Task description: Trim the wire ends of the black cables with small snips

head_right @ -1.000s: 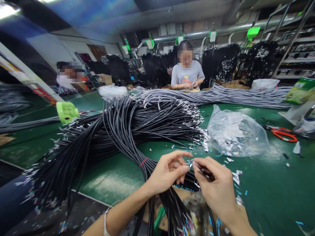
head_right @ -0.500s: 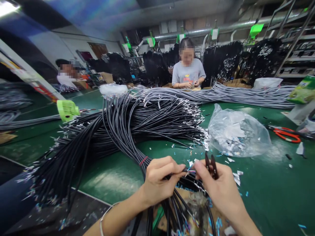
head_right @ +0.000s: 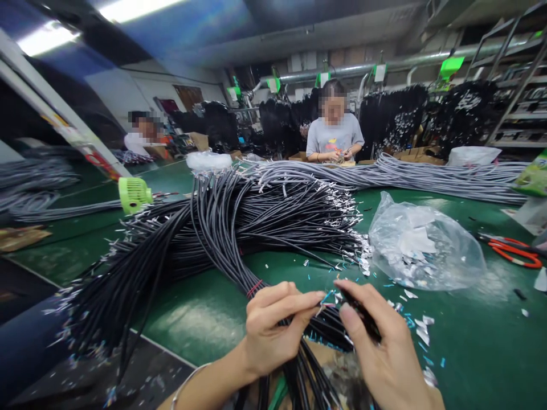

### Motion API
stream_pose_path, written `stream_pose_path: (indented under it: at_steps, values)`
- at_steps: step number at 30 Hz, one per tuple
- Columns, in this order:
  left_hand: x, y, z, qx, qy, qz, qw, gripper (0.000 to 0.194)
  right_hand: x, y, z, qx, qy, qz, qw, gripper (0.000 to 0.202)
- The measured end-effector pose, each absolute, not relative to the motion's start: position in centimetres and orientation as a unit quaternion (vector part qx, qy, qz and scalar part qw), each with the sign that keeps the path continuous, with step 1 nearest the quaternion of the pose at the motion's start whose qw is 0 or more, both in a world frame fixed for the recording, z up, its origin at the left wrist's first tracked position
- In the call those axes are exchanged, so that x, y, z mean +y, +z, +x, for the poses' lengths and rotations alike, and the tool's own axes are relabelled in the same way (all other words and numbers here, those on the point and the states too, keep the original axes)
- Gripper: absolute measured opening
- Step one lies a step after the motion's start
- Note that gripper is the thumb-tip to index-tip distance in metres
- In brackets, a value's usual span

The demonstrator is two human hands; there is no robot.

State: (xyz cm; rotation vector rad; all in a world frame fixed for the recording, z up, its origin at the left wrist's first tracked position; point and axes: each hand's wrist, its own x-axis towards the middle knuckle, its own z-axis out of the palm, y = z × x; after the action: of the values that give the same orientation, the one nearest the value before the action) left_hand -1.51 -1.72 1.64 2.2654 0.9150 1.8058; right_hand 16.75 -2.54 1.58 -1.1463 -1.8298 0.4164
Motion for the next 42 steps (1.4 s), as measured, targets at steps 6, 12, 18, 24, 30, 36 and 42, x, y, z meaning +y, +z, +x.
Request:
stream_pose_path:
  at_steps: [6,12,18,24,30,36,42]
  values:
    - [-1.7,1.4,-1.6,0.276,0.599,0.749,0.064,0.027,-2.6,1.6,16.5,-0.772,0.193,-0.43,0.426,0.025]
    - [-1.7,1.3,-1.7,0.278,0.592,0.755,0.051,0.027,-2.7,1.7,16.4,-0.752,0.216,-0.455,0.426,0.026]
    - [-1.7,1.1,-1.7,0.272,0.593,0.757,0.048,0.029,-2.8,1.5,16.4,-0.75,0.219,-0.455,0.428,0.026]
    - [-1.8,1.2,-1.6,0.284,0.573,0.769,0.021,0.03,-2.7,1.3,16.6,-0.754,0.209,-0.448,0.433,0.024]
    - [-2.0,1.6,-1.0,0.353,0.581,0.732,0.039,0.01,-2.6,1.3,16.3,-0.74,0.194,-0.447,0.464,0.023]
    - [-2.1,1.4,-1.0,0.38,0.556,0.734,0.092,0.007,-3.0,1.3,15.8,-0.741,0.128,-0.444,0.487,0.022]
    - [-2.0,2.3,-1.5,0.39,0.473,0.734,0.292,0.031,-3.2,1.4,15.8,-0.754,0.091,-0.426,0.492,0.023]
